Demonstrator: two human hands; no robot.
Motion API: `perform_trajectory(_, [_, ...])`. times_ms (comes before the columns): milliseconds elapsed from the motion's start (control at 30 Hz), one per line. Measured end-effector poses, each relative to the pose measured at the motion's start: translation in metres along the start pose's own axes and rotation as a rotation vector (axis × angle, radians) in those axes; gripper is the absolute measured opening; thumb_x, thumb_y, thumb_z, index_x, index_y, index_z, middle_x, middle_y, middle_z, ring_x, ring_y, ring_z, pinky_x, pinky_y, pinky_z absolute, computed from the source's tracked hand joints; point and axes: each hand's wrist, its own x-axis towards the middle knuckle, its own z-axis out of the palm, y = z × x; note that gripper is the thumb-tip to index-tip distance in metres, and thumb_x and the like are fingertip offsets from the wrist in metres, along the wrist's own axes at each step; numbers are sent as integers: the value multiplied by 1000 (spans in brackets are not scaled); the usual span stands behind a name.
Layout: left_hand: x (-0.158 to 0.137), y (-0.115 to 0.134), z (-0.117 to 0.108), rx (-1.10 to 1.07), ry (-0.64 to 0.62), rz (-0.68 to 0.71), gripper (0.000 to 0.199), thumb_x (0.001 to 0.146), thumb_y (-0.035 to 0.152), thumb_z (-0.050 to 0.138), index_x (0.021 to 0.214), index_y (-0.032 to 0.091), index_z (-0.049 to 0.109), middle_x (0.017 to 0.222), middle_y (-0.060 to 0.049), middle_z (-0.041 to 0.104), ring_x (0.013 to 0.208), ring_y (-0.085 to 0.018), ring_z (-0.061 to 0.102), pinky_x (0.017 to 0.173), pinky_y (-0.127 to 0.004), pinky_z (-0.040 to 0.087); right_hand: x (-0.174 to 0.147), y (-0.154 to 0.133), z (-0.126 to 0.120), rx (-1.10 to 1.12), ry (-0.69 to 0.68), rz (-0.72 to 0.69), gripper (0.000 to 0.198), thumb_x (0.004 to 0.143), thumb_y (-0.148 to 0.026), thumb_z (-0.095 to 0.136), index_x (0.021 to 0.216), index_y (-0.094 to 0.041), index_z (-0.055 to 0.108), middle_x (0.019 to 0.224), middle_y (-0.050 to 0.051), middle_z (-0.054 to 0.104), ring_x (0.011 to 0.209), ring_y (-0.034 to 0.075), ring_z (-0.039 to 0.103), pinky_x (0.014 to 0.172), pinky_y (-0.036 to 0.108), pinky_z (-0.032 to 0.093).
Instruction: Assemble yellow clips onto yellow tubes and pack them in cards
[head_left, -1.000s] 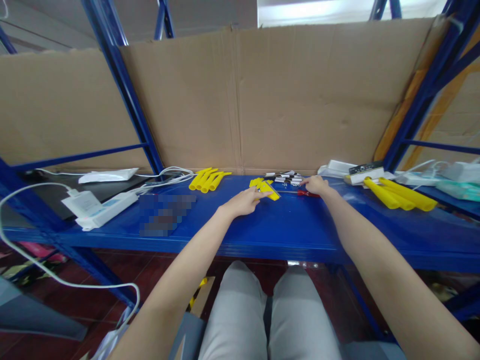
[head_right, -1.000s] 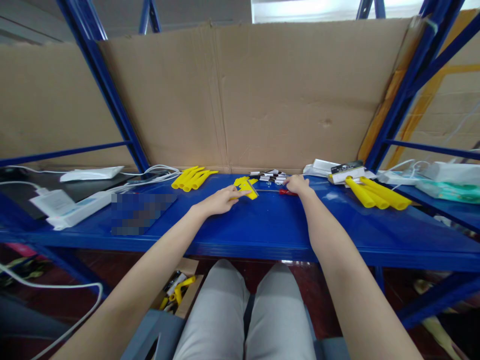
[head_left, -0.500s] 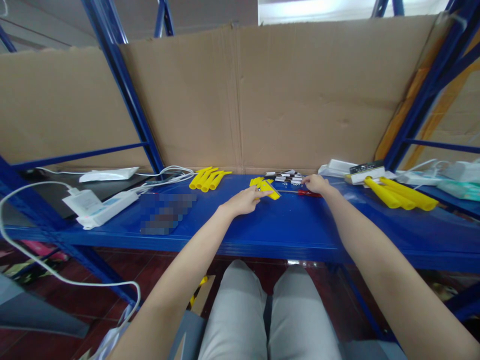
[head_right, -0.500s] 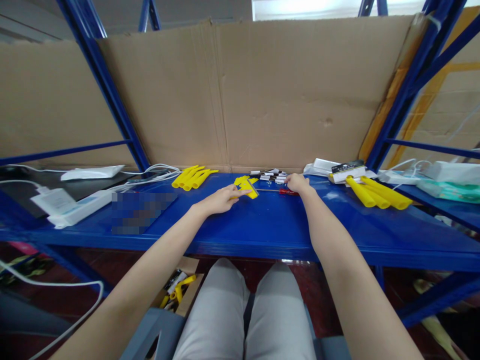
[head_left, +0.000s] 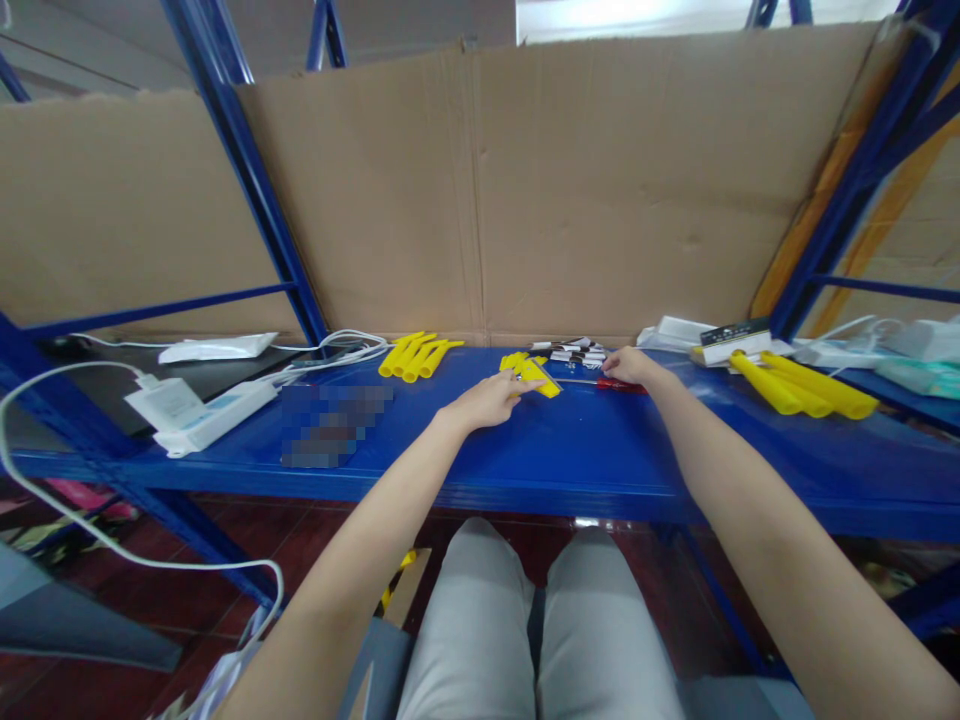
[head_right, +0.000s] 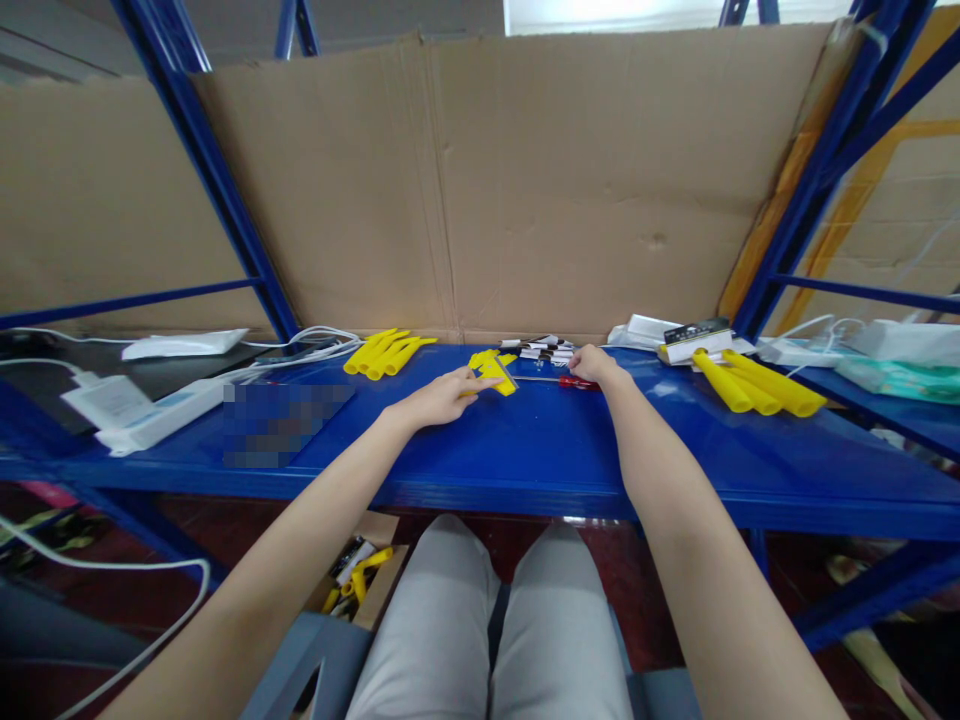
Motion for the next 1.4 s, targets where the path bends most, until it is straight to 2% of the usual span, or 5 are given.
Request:
perform_trajectory(200, [0,1,-2,14,-10,-4,50,93,15,39,141,28,47,135,-10,55,132,-23,45,109,-39,34,-3,-3,-3,-4,-28,8,27,74,-15,62,98,-15,76,99,7,75,90,19,68,78,21,48])
perform_trajectory(533, [0,-2,2,7,27,17,49,93,17,40,140,29,49,125,-10,59,116,-23,57,104,-39,39,-11,-12,-9,-30,-84,21,22,71,-7,59,82,-11,77,81,6,74,71,18,66,63,20,46])
perform_trajectory(800, [1,-2,2,0,14,14,51,93,15,39,141,28,48,131,-11,57,123,-24,53,106,-40,37,-13,-13,-10,-58,-97,20,19,77,-14,57,80,-13,76,85,9,74,75,19,67,66,22,47])
perform_trajectory(1233, [2,-7,3,-7,28,73,51,92,15,42,140,30,48,130,-9,57,121,-22,53,105,-38,38,-17,-16,-15,-91,-161,-18,22,78,-15,52,72,-16,74,77,6,73,71,18,65,64,22,46])
perform_trajectory(1400, [2,-6,2,-5,29,59,51,92,15,42,140,29,48,130,-9,56,120,-22,54,105,-37,38,-17,-13,-13,-89,-139,-18,28,79,-10,46,77,-13,74,73,8,72,71,19,66,69,22,46])
